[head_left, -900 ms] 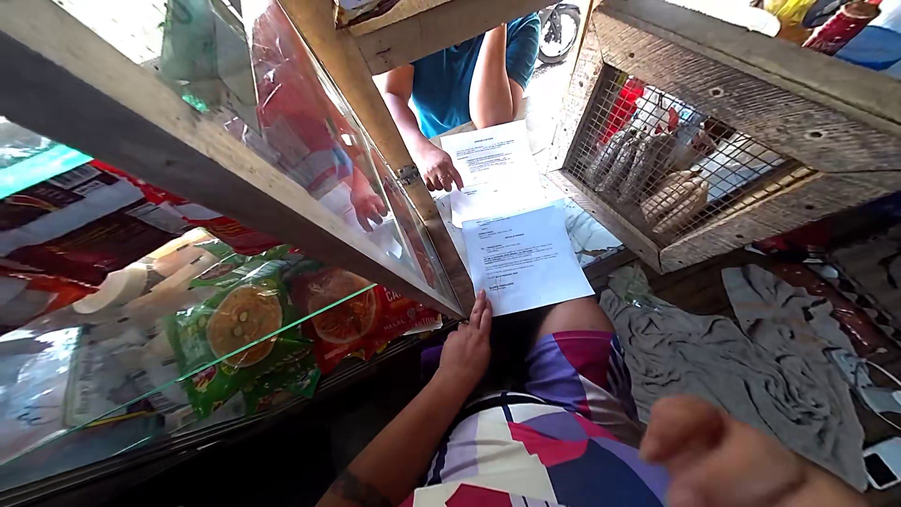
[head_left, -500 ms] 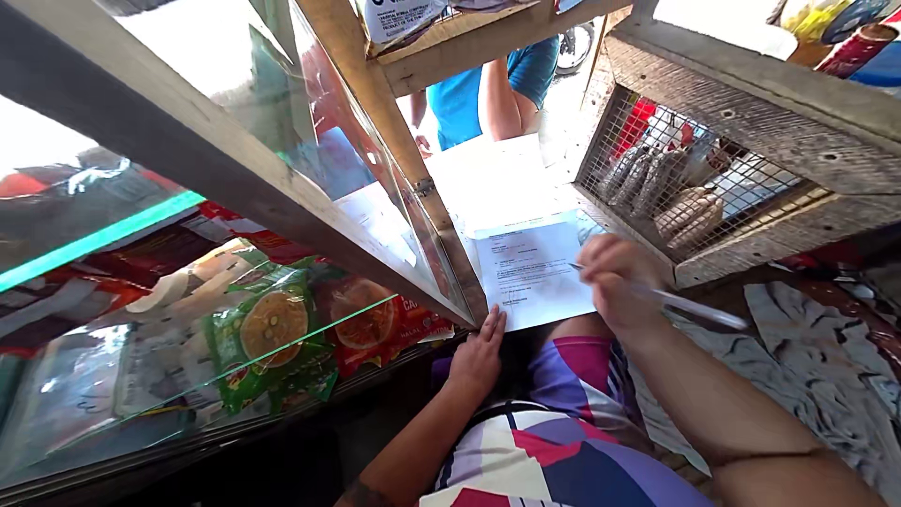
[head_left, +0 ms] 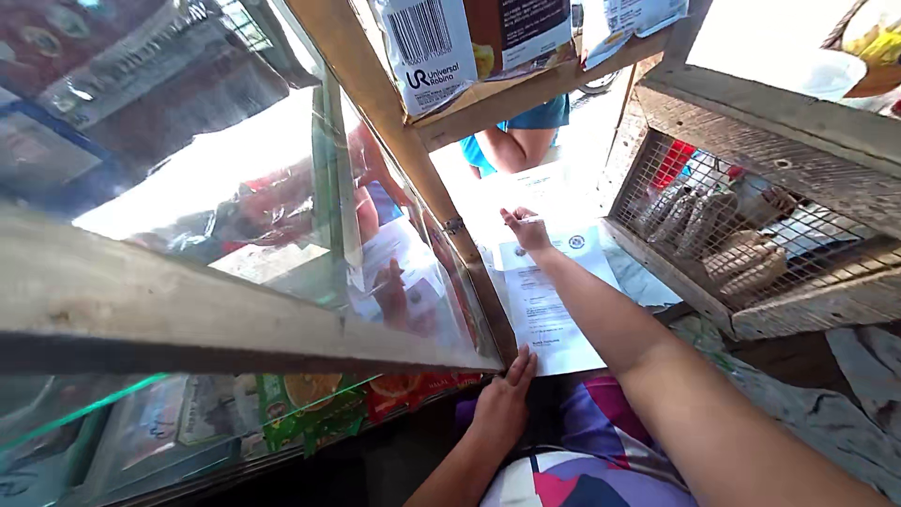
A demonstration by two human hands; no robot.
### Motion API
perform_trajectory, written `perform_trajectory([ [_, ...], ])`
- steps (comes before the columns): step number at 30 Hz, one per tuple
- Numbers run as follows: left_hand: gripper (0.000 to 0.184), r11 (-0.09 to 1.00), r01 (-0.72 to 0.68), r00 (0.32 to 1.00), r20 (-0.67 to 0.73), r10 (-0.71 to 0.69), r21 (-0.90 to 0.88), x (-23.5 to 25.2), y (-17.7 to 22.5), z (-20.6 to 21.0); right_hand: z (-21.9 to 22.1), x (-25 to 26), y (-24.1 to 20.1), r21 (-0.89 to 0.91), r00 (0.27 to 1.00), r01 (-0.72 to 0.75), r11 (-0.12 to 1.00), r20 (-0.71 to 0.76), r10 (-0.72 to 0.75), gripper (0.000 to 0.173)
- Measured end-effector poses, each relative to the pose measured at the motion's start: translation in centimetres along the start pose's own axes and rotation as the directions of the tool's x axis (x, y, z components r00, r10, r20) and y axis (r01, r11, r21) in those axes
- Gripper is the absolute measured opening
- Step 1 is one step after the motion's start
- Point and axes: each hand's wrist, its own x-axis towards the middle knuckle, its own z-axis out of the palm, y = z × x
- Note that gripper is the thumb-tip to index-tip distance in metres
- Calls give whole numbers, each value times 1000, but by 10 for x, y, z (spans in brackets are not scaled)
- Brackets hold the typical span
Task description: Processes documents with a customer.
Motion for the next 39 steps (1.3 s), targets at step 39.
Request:
perform_trajectory([
  [39,71,986,-94,973,-224,61,-140,-3,-7,19,13,16,36,-395,998,-59,917,5,66,26],
])
